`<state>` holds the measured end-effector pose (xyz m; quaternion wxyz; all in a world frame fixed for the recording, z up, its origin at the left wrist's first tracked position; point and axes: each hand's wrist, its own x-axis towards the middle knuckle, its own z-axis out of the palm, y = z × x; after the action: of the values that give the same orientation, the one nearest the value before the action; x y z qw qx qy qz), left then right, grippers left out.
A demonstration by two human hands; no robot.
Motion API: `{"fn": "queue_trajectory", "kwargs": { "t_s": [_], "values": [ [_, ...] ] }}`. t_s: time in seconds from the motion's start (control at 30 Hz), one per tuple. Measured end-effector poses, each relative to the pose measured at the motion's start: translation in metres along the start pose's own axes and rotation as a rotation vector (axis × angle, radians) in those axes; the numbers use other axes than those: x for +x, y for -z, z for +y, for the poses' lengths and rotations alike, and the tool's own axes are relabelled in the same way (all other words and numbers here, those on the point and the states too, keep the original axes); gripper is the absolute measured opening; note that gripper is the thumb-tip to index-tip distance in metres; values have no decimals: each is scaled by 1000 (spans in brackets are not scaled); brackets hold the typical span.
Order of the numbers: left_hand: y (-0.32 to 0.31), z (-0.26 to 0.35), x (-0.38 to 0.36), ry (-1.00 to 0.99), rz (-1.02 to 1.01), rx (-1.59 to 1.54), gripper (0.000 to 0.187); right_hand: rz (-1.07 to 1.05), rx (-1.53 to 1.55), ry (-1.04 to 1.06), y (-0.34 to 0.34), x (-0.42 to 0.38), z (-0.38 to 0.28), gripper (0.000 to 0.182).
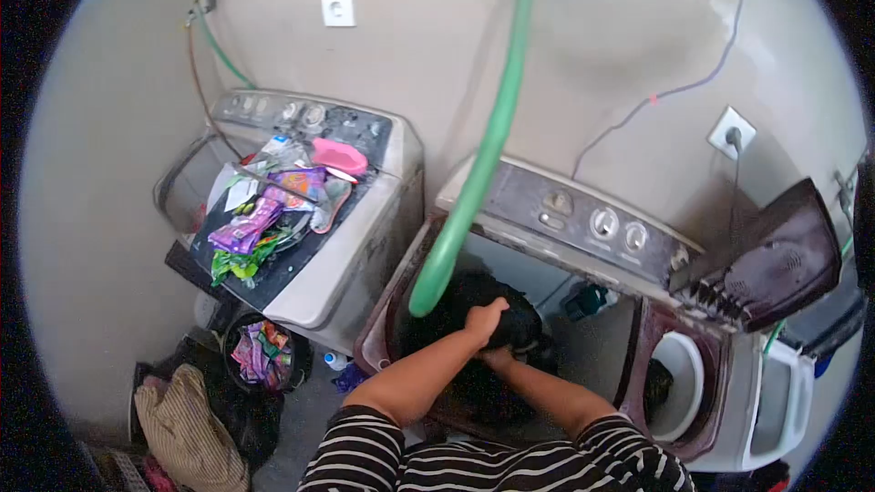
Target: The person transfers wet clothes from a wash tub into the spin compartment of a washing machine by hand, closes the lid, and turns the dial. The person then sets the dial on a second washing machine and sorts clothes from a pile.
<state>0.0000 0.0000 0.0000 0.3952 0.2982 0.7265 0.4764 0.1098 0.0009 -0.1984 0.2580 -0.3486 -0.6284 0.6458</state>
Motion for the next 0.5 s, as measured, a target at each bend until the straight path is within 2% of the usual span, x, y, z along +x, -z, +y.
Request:
{"fn": "queue_trajectory", "kwargs": {
  "t_s": [0.03, 0.07, 0.1, 0.13, 0.17, 0.3, 0.47, 0.5],
  "values": [
    [-24, -27, -4, -335, 204, -9, 60, 21, -70, -83, 11, -15, 0, 90],
    [-25, -17, -7, -322, 226, -19, 60, 43, -140, -162, 22, -28, 0, 87],
    [17, 16, 28, -56, 9, 66, 59, 73, -188, -166, -1, 22, -13, 83],
    [26, 34, 13, 281, -234, 124, 58, 102, -252, -244, 2, 12, -17, 80],
    [32, 48, -5, 285, -224, 113, 58, 89, -260, -243, 3, 11, -25, 80],
    [53, 99, -66, 319, -516, 107, 40, 65, -206, -265, 45, -40, -34, 76],
    [21, 44, -81, 141, -510, 12, 47, 45, -114, -314, 65, -80, -51, 72],
    [26, 50, -87, 144, -503, 14, 47, 39, -93, -325, 75, -98, -52, 71]
  ]
}}
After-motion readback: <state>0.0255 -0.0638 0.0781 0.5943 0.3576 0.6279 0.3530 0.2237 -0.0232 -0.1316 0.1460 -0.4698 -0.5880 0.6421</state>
